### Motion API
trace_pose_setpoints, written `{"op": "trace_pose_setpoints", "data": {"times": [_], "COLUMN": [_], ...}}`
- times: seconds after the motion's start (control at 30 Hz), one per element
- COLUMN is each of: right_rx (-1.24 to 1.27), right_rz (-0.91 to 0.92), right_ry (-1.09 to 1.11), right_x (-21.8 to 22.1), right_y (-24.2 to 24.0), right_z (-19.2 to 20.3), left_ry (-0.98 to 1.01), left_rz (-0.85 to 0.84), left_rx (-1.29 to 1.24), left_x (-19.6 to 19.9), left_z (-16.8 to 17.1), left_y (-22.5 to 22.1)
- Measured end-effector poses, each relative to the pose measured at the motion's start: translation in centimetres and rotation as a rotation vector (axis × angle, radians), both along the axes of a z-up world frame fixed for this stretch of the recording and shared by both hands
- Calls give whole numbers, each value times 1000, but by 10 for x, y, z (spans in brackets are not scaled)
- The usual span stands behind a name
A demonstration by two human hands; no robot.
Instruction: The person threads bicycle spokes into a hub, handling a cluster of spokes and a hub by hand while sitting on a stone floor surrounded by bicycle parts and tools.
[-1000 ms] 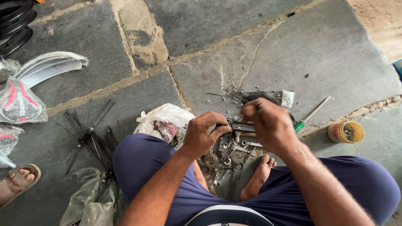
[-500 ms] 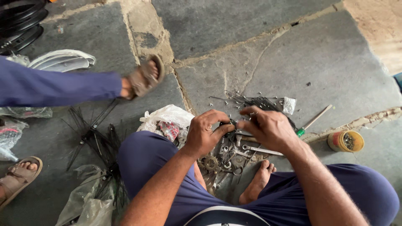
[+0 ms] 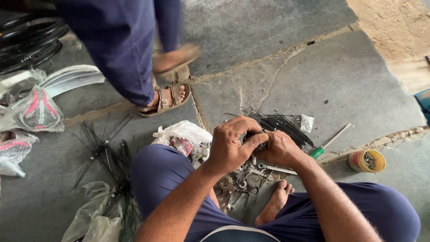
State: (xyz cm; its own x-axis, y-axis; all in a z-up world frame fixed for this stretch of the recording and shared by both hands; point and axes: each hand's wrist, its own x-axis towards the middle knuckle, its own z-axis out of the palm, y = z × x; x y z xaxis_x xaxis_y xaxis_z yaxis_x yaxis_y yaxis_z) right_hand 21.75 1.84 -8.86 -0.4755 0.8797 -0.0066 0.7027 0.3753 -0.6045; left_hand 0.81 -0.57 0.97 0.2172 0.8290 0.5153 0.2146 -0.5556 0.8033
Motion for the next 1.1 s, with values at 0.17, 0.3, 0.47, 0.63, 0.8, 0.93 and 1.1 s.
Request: {"op": "trace_pose_setpoints", "data": {"times": [0.17,0.3,0.47,0.63,0.8,0.93,1.1], "right_rx": [40,107,190,354,308,248,280], "right_rz": [-25,-126,-205,-178,-185,-188,-124], "right_ry": [45,-112,-217,-280,-443,-446,-282], "right_x": [3,2,16,24,30,28,26], "right_y": [2,-3,1,-5,-15,-21,-26], "right_z": [12,28,50,86,110,123,133], "left_ry": [-9,-29,-150,-209,-377,-205,-416], "left_rz": [-10,11,72,183,-98,-209,-852], "left_rx": [27,44,22,-79,-386,-428,-874], "left_x": [4,0,-13,-20,-28,-29,16], "left_z": [7,-2,-21,-55,-79,-70,-84], "left_y": [-10,-14,-27,-38,-22,27,61]}}
